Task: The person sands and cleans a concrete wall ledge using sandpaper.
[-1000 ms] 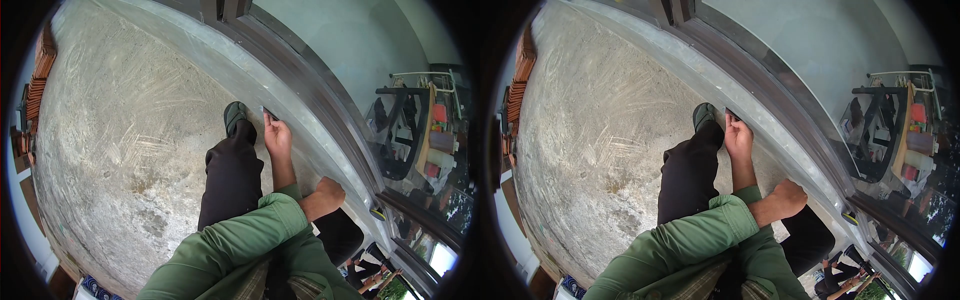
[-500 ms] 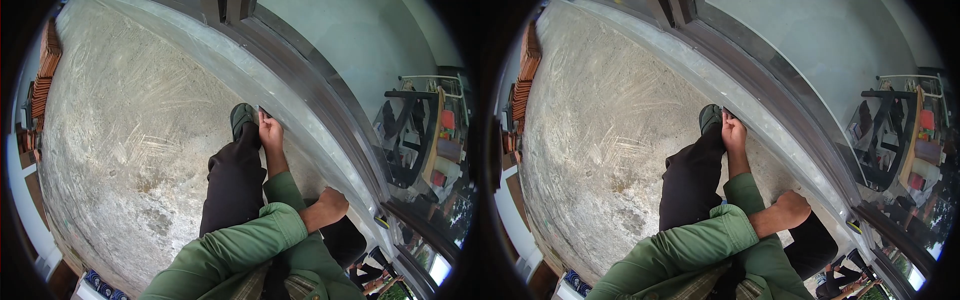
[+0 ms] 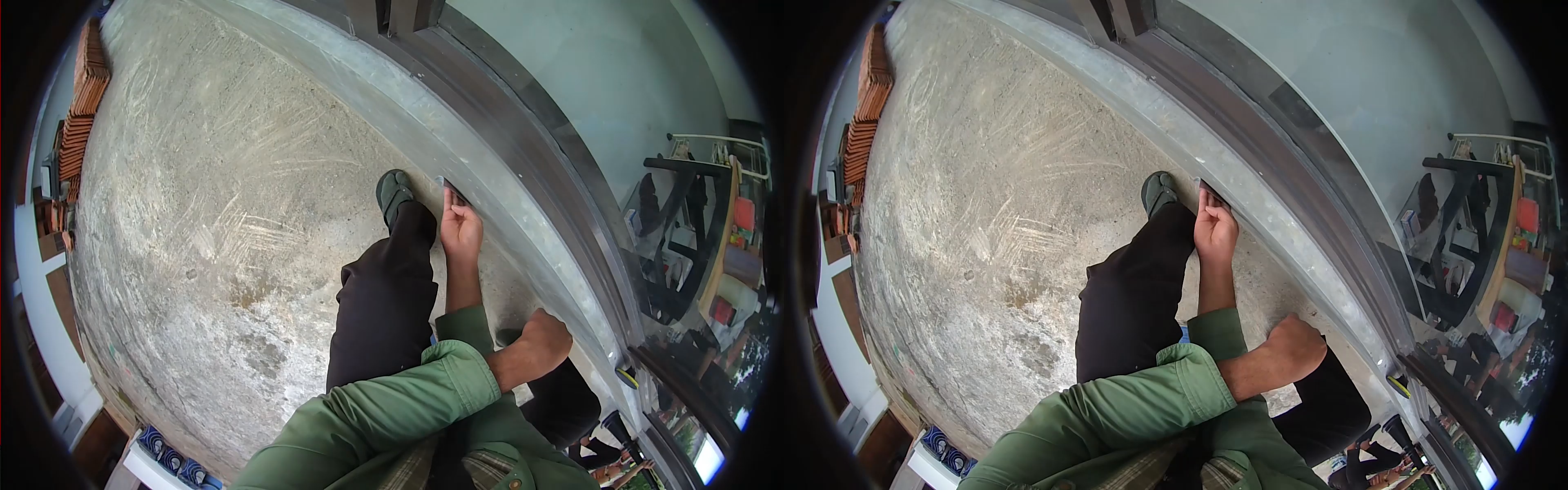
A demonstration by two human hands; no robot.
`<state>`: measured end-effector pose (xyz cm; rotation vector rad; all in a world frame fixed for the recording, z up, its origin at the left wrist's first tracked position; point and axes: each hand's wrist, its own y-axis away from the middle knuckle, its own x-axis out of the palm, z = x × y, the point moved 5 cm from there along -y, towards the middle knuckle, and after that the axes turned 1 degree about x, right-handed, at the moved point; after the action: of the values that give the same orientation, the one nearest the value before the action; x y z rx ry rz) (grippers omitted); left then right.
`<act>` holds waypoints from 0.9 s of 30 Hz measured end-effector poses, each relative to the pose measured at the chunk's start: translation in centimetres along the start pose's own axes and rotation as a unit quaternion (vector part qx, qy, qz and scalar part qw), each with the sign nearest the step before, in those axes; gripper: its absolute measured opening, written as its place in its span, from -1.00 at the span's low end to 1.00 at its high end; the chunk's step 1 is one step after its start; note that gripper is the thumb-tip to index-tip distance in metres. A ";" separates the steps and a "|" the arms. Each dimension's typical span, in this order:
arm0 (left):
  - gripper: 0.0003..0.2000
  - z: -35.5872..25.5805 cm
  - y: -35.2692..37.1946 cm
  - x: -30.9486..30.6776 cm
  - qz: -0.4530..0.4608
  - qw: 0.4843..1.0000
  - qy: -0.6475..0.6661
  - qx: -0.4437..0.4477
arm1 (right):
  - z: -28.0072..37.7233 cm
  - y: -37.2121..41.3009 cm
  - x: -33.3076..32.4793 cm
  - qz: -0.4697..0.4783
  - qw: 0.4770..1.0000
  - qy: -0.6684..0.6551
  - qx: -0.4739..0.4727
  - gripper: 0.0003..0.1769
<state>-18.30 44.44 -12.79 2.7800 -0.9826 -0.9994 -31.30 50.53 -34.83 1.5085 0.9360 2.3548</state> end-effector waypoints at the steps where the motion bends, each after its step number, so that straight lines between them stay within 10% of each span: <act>1: -0.87 -0.5 0.0 0.0 -0.007 1.000 0.011 0.012 | 1.0 1.5 0.5 0.020 0.999 -0.012 -0.023 -0.28; 27: -0.89 0.3 0.9 -1.4 -0.048 0.999 0.005 -0.009 | -2.3 -3.2 -2.1 0.004 0.999 -0.035 0.029 -0.27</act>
<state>-19.78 44.62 -12.01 2.8397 -0.8410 -1.0003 -32.88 51.12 -38.96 1.6086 0.9919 2.2824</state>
